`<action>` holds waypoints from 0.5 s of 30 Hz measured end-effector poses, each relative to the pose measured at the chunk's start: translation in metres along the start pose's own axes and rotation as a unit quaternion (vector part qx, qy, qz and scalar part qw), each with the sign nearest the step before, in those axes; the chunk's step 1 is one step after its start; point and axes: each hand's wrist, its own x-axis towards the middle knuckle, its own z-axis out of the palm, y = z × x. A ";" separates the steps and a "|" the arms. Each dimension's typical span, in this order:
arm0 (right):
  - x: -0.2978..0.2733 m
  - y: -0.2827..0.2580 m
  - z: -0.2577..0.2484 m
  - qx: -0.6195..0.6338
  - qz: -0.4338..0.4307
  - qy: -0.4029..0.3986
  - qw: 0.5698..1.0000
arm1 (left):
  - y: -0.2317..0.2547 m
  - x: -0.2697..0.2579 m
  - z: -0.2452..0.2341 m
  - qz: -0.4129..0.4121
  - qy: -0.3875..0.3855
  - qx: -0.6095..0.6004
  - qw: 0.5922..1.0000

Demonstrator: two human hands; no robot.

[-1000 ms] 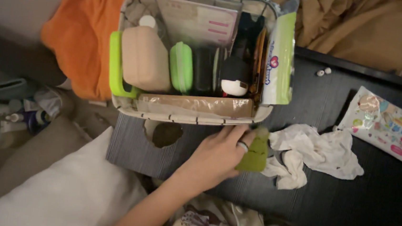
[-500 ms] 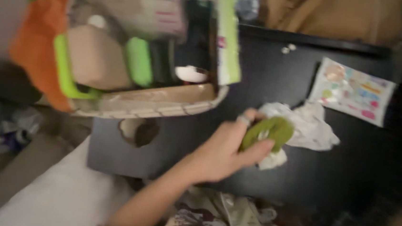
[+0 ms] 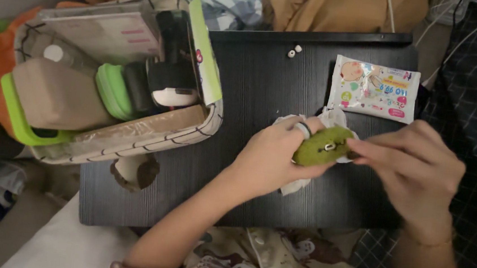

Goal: Clean various eyelash extension items and accessories using wet wipes.

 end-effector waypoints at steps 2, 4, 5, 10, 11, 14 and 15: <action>0.003 -0.004 -0.002 -0.036 -0.008 -0.018 0.999 | 0.004 0.002 -0.001 0.003 0.002 0.016 1.000; 0.005 -0.004 -0.003 -0.070 -0.018 -0.037 0.997 | 0.005 0.003 -0.001 0.006 0.006 0.033 0.999; 0.005 -0.003 -0.002 -0.061 -0.027 -0.035 0.997 | 0.005 0.003 0.000 0.010 0.009 0.035 0.999; 0.012 -0.010 -0.002 -0.100 -0.077 -0.040 0.991 | 0.004 0.001 0.003 0.002 -0.009 0.040 0.999; 0.013 -0.014 -0.002 -0.142 -0.100 -0.037 0.984 | 0.004 0.001 0.004 0.008 -0.004 0.040 0.999; 0.015 -0.020 -0.001 -0.206 -0.119 -0.040 0.971 | 0.000 0.000 0.009 0.019 0.008 0.037 0.999; 0.015 -0.021 -0.001 -0.228 -0.117 -0.045 0.966 | -0.002 0.000 0.011 0.024 0.016 0.033 0.999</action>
